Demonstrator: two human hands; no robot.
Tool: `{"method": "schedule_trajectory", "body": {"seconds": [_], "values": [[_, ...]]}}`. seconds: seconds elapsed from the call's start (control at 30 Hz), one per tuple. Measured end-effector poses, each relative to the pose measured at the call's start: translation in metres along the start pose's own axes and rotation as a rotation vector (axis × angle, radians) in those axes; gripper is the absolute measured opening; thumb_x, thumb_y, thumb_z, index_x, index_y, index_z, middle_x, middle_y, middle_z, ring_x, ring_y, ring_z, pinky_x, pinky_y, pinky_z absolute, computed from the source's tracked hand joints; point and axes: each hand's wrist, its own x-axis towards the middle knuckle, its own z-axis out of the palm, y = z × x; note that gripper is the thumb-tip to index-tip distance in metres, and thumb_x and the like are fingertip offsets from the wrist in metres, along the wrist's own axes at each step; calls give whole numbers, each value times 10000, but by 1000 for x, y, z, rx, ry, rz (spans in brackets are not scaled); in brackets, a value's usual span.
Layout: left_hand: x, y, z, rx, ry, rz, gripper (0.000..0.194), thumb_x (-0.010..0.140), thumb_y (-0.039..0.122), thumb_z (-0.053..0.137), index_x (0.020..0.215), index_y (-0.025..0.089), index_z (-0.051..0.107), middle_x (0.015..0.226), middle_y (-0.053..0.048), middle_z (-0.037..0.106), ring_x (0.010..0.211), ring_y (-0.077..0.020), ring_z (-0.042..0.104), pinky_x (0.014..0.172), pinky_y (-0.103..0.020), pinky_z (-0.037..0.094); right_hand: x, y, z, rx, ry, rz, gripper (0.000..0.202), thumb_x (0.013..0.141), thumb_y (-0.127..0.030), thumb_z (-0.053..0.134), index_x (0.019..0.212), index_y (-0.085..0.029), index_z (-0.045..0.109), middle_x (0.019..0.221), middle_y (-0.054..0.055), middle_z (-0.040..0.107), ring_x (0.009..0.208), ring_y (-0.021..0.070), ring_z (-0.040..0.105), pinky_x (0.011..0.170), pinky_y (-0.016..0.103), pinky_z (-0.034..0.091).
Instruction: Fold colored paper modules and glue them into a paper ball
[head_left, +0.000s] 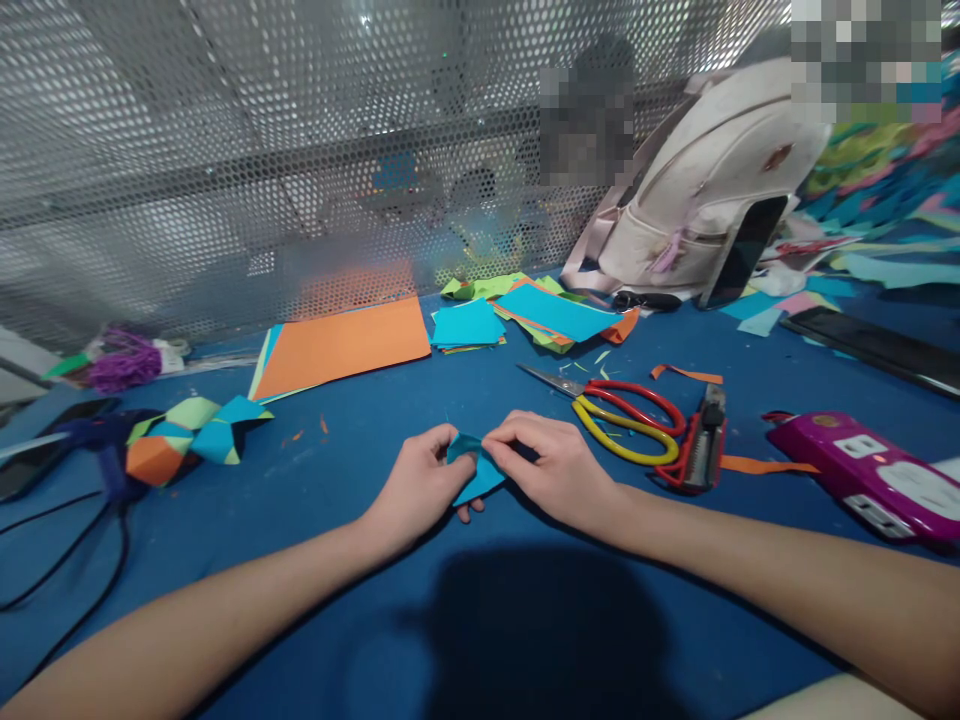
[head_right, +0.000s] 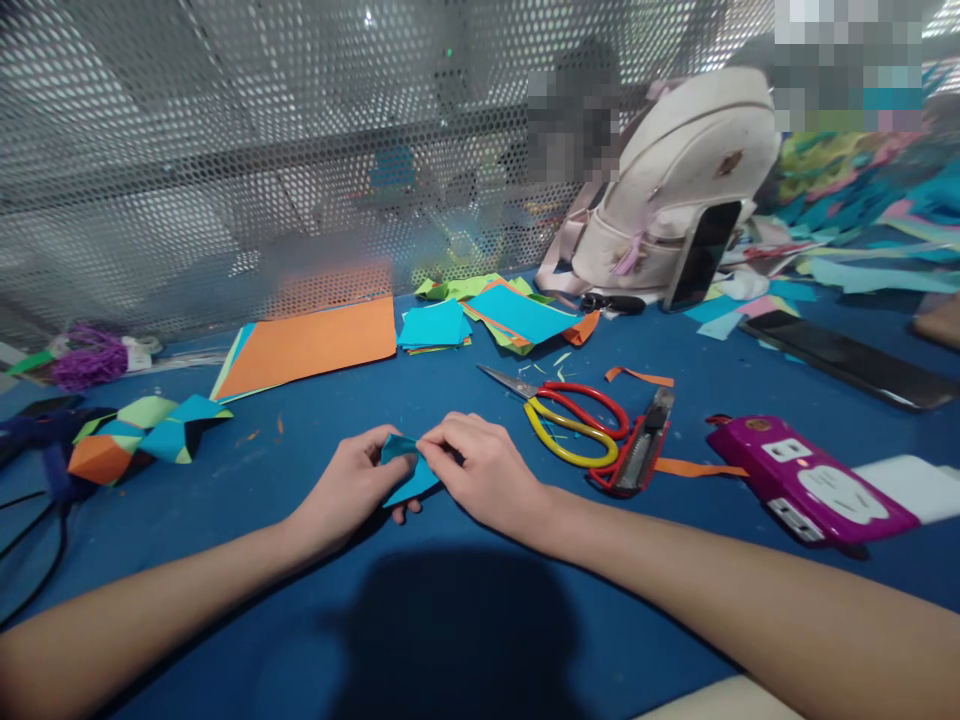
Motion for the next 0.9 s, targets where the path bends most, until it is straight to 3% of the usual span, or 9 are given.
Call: {"method": "schedule_trajectory", "body": {"seconds": [0.57,0.77,0.9], "values": [[4,-1,0,32,-68,-18,47,746,154,516,703,164,498,457,46,573,375,-103,557,342,-175,440,3,3,-2,-154,-50,-192,137,905,-170,482,821,-148,588,722,52,618,662,147,547,636,273,431],[3,0,0,26,-57,-30,49,747,164,521,704,166,498,450,50,564,377,-103,557,338,-175,438,4,2,-2,-126,-76,-177,89,890,-198,499,856,-148,565,733,53,597,664,148,536,629,273,434],[3,1,1,-23,-19,-24,83,745,180,534,685,172,478,439,57,549,367,-100,549,340,-176,435,4,-1,-2,-110,-92,-164,74,847,-136,479,870,-145,548,753,56,575,664,145,511,610,272,422]]}}
